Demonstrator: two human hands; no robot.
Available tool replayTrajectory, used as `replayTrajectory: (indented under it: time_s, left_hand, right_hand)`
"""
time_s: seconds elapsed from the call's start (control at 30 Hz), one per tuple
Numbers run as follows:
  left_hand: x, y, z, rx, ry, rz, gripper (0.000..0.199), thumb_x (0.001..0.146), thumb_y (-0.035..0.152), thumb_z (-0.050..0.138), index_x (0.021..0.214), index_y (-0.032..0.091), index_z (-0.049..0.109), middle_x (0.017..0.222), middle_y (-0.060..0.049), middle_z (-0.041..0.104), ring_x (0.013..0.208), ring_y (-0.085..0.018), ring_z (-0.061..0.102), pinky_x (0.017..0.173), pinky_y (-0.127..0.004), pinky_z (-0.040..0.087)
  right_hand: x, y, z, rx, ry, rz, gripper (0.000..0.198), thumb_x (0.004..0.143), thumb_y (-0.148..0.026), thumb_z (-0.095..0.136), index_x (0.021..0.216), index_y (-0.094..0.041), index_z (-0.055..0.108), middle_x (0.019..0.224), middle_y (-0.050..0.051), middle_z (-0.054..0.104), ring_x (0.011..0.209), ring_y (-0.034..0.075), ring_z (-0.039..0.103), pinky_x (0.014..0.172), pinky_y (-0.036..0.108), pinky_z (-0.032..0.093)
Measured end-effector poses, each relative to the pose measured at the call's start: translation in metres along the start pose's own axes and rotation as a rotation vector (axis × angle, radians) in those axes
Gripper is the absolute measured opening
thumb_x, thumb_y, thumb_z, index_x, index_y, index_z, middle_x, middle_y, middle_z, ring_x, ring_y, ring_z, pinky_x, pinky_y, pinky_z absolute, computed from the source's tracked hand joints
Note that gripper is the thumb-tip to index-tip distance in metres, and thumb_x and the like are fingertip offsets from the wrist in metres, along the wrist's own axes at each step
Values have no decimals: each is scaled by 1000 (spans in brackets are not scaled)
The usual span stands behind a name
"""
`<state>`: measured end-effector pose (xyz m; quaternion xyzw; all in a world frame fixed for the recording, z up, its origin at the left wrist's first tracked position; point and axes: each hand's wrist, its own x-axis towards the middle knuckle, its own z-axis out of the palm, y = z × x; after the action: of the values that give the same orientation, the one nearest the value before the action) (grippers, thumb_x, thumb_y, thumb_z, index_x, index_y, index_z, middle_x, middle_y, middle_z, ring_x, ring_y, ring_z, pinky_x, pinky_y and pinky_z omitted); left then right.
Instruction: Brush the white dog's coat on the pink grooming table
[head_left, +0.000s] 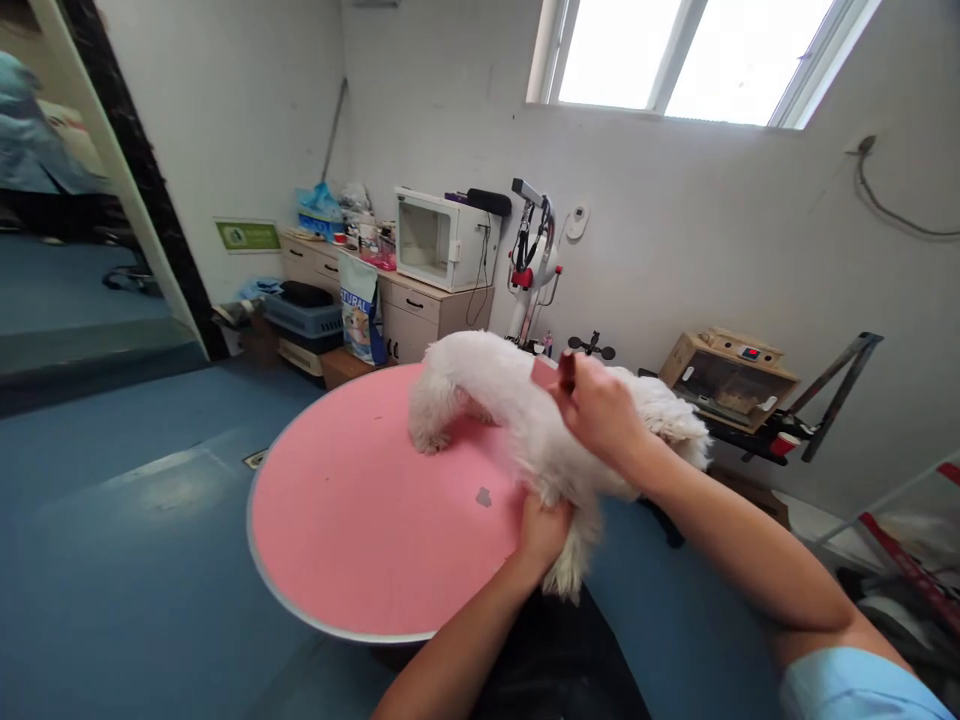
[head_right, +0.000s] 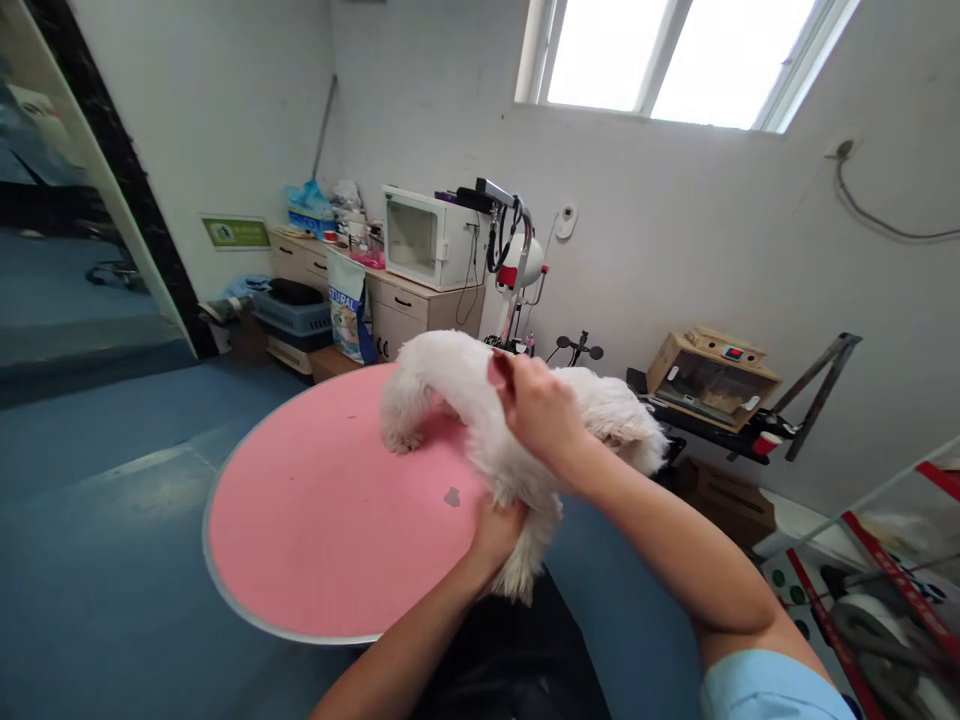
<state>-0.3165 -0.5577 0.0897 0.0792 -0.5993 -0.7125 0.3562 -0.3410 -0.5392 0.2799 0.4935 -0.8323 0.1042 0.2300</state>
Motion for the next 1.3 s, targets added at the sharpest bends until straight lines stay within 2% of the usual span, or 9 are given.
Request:
replayTrajectory:
  time_s: [0.1, 0.37, 0.47, 0.63, 0.77, 0.9, 1.03, 1.17, 1.3]
  left_hand:
    - [-1, -3, 0, 7, -3, 8, 25, 81, 30, 59, 99, 16, 70, 102, -13, 75, 99, -28, 68, 86, -41, 53]
    - [-1, -2, -2, 132, -44, 0, 24, 80, 27, 60, 99, 17, 71, 99, -13, 75, 98, -30, 67, 89, -44, 52]
    - [-12, 2, -1, -43, -41, 11, 43, 80, 31, 63, 121, 19, 59, 120, -11, 68, 114, -26, 62, 100, -41, 46]
    - [-41, 3, 0, -137, 42, -34, 52, 81, 35, 62, 128, 16, 50, 124, -14, 65, 115, -25, 61, 100, -39, 47]
    - [-56, 1, -4, 10, 123, 56, 51, 86, 31, 56, 135, 18, 50, 139, -12, 56, 131, -27, 49, 113, -42, 35]
    - [-64, -1, -5, 232, 117, 163, 47, 87, 25, 52, 133, 17, 57, 133, -16, 57, 128, -30, 50, 111, -47, 37]
    - [-69, 8, -5, 433, 59, 213, 44, 91, 21, 44, 131, 20, 61, 124, -17, 57, 117, -28, 57, 100, -47, 48]
    - [-72, 23, -4, 576, 33, 215, 45, 90, 18, 43, 131, 22, 61, 116, -15, 58, 105, -27, 61, 88, -45, 54]
    - [-73, 30, -4, 653, 40, 226, 42, 90, 18, 43, 127, 23, 64, 109, -13, 60, 101, -27, 61, 85, -43, 54]
  right_hand:
    - [2, 0, -1, -18, -205, -65, 19, 88, -24, 50, 102, -15, 58, 85, 8, 69, 73, 19, 62, 63, 27, 39]
    - [-7, 8, -4, -43, -177, 0, 23, 86, -26, 52, 108, -18, 56, 87, 7, 70, 71, 19, 62, 62, 27, 41]
    - [-10, 11, -9, -60, 3, 167, 23, 89, -27, 48, 107, -15, 55, 90, 11, 69, 74, 21, 62, 64, 29, 41]
    - [-14, 3, -10, 28, -233, -31, 18, 85, -26, 53, 100, -17, 58, 85, 7, 69, 72, 20, 62, 63, 28, 41]
    - [-12, -7, -12, -39, 0, 71, 26, 92, -30, 45, 110, -14, 55, 95, 12, 68, 79, 23, 63, 67, 30, 43]
    - [-8, -21, -13, -79, -250, -81, 28, 88, -28, 52, 113, -15, 58, 86, 11, 70, 75, 22, 64, 64, 29, 44]
    - [-7, -40, -16, -182, -109, -90, 38, 93, -25, 45, 127, -10, 51, 103, 17, 69, 90, 26, 66, 73, 31, 47]
    - [-9, -60, -20, -265, -442, -242, 47, 85, -13, 54, 132, -10, 51, 95, 14, 71, 86, 22, 69, 71, 28, 50]
    - [-10, -67, -22, -327, -213, -134, 30, 91, -12, 47, 119, -7, 58, 97, 18, 70, 87, 22, 70, 70, 28, 52]
